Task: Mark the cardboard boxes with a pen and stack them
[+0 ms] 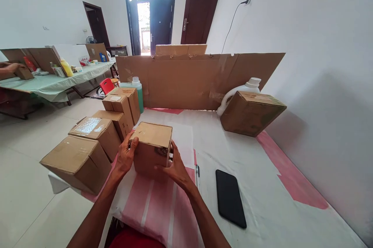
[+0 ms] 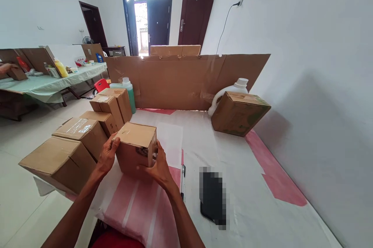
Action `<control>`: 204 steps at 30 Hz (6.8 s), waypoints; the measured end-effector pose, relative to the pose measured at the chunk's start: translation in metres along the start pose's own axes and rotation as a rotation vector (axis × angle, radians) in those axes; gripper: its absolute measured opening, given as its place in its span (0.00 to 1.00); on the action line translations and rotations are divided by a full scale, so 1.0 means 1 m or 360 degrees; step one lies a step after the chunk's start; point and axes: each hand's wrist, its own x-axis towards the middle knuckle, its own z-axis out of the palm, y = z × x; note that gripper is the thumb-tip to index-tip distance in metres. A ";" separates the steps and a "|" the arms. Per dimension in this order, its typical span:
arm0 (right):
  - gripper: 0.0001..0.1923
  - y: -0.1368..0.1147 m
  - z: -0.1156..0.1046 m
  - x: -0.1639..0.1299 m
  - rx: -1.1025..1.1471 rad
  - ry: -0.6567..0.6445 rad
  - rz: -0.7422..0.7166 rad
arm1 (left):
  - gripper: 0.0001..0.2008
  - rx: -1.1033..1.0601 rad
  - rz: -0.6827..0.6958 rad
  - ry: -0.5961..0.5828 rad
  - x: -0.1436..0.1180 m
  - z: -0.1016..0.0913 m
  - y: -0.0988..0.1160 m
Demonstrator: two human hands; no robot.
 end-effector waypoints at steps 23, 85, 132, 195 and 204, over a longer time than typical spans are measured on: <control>0.44 -0.047 -0.030 -0.097 0.0387 0.0188 0.0602 | 0.11 0.0623 0.0382 -0.0424 -0.087 0.015 0.043; 0.12 -0.078 -0.056 -0.105 0.0231 0.0415 0.0124 | 0.34 0.1239 0.0777 -0.0601 -0.091 0.031 0.036; 0.30 -0.060 -0.076 -0.152 0.1320 0.0848 0.0545 | 0.26 0.1193 0.0842 -0.0470 -0.086 0.026 0.030; 0.25 0.046 -0.142 -0.148 -0.0327 0.1344 0.0845 | 0.33 0.1326 0.0750 -0.0564 -0.078 0.025 0.026; 0.19 0.055 -0.147 -0.154 -0.1029 0.1252 0.0850 | 0.25 0.1144 0.0602 -0.0715 -0.063 0.036 0.020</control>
